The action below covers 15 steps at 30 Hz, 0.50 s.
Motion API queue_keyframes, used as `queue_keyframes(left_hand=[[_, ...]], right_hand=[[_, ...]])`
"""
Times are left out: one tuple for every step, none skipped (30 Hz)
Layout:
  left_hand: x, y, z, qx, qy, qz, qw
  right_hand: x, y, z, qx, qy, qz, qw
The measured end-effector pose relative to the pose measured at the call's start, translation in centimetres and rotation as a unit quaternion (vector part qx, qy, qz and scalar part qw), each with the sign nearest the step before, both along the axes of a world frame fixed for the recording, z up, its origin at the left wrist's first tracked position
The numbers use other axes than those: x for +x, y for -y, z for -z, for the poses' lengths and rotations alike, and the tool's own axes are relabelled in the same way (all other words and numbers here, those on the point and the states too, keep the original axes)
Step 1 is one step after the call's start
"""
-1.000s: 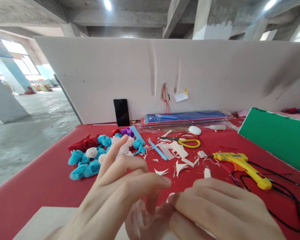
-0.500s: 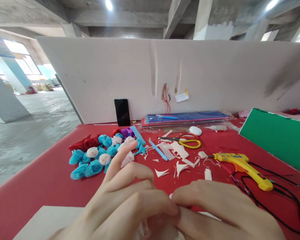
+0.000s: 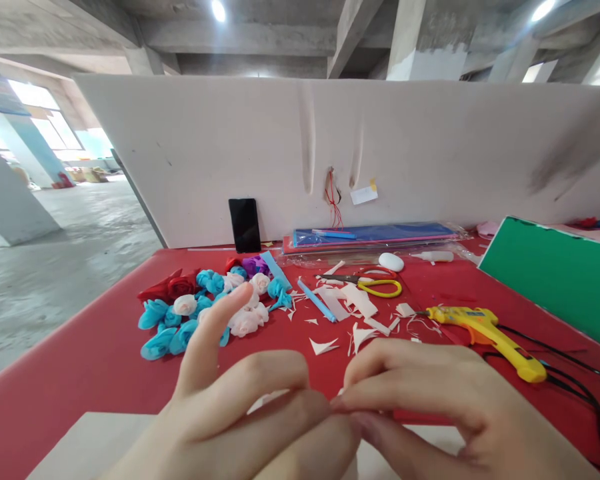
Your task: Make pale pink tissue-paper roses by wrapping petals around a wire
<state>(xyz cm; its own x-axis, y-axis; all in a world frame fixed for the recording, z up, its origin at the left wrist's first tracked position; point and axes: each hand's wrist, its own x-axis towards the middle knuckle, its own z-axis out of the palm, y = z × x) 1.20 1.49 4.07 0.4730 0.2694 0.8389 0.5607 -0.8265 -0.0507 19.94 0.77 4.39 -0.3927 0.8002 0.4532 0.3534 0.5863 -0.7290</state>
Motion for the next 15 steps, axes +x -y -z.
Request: queue_keyframes(left_hand=[[0.0, 0.0, -0.1, 0.006, -0.012, -0.001, 1.000], [-0.1, 0.0, -0.1, 0.010, -0.025, -0.002, 1.000], [-0.1, 0.0, -0.1, 0.011, -0.035, -0.003, 0.999], [-0.1, 0.0, -0.1, 0.009, -0.041, -0.005, 0.999], [-0.1, 0.0, -0.1, 0.006, -0.042, -0.007, 0.999], [-0.1, 0.1, -0.1, 0.002, -0.038, -0.007, 0.999], [-0.2, 0.1, -0.1, -0.001, -0.032, -0.004, 0.999], [-0.2, 0.1, -0.1, -0.004, -0.027, -0.001, 1.000], [-0.2, 0.1, -0.1, -0.005, -0.026, 0.002, 1.000], [-0.2, 0.1, -0.1, -0.006, -0.030, 0.003, 1.000], [-0.2, 0.1, -0.1, -0.006, -0.038, 0.001, 0.999], [-0.3, 0.1, 0.0, -0.007, -0.046, -0.003, 0.999], [-0.4, 0.1, 0.0, -0.008, -0.052, -0.005, 0.999], [-0.5, 0.0, 0.2, -0.007, -0.057, -0.006, 0.998], [-0.7, -0.1, 0.3, -0.005, -0.061, -0.006, 0.998]], right_hand=[[-0.1, -0.2, 0.1, -0.025, -0.004, 0.000, 1.000], [-0.2, -0.3, 0.3, -0.042, -0.015, -0.001, 0.999], [-0.2, -0.4, 0.5, -0.054, -0.030, -0.006, 0.998], [-0.3, -0.6, 0.6, -0.065, -0.043, -0.009, 0.997], [-0.3, -0.6, 0.8, -0.077, -0.052, -0.015, 0.996], [-0.3, -0.7, 0.8, -0.093, -0.055, -0.019, 0.994], [-0.3, -0.8, 0.8, -0.111, -0.053, -0.023, 0.992], [-0.3, -0.8, 0.8, -0.130, -0.047, -0.026, 0.990], [-0.2, -0.8, 0.7, -0.148, -0.038, -0.029, 0.988], [-0.2, -0.9, 0.5, -0.166, -0.027, -0.029, 0.985], [-0.2, -0.9, 0.3, -0.186, -0.015, -0.027, 0.982], [-0.2, -1.0, 0.1, -0.207, -0.003, -0.024, 0.978], [-0.2, -1.0, -0.1, -0.231, 0.010, -0.022, 0.973], [-0.2, -1.1, -0.2, -0.256, 0.022, -0.022, 0.966], [-0.2, -1.1, -0.2, -0.281, 0.033, -0.025, 0.959]])
